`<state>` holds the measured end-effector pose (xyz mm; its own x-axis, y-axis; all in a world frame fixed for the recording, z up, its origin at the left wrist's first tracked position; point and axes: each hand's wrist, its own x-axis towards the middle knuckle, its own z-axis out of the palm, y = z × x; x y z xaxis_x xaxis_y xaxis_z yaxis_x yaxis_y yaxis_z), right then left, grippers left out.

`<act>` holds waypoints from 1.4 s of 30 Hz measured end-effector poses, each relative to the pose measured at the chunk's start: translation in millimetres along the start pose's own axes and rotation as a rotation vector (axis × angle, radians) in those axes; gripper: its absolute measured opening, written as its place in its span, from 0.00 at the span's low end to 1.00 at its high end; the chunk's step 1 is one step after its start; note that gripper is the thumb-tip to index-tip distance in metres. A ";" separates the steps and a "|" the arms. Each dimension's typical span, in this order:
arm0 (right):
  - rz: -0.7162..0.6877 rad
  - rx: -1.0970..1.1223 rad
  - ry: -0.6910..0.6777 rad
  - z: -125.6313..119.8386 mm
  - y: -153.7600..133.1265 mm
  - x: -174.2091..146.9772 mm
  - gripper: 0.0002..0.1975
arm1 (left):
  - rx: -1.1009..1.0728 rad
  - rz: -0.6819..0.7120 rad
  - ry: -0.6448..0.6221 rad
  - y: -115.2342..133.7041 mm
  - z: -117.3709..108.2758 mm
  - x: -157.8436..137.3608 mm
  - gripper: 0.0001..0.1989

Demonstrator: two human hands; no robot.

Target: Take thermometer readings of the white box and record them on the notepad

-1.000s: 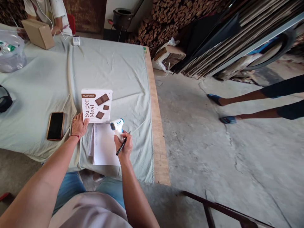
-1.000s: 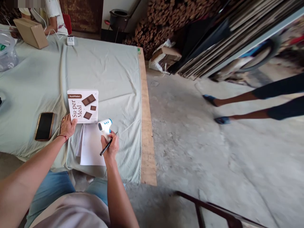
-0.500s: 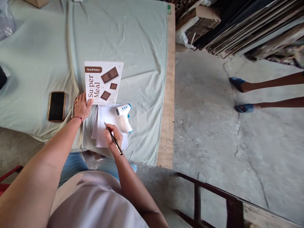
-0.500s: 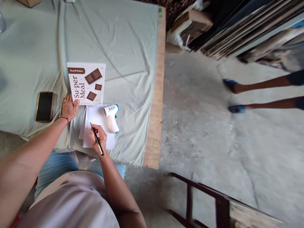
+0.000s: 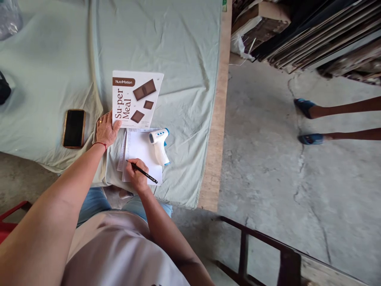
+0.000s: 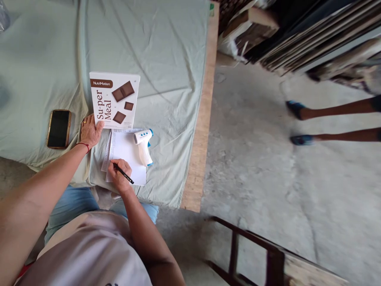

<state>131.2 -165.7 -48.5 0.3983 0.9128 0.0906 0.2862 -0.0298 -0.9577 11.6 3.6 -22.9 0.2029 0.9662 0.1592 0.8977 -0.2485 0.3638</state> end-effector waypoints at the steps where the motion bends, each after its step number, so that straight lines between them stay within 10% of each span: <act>1: -0.018 -0.013 0.003 0.5 -0.1 0.3 0.05 | -0.002 -0.001 -0.004 0.3 -0.3 -0.1 0.39; 42: -0.368 -0.313 0.060 0.4 7.8 -1.4 0.07 | 0.024 0.014 0.006 -0.8 2.2 -0.7 0.43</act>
<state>132.6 -167.0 -56.2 0.2680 0.8611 0.4320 0.6619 0.1612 -0.7320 11.6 3.3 -25.3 0.2133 0.9622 0.1693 0.9041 -0.2600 0.3390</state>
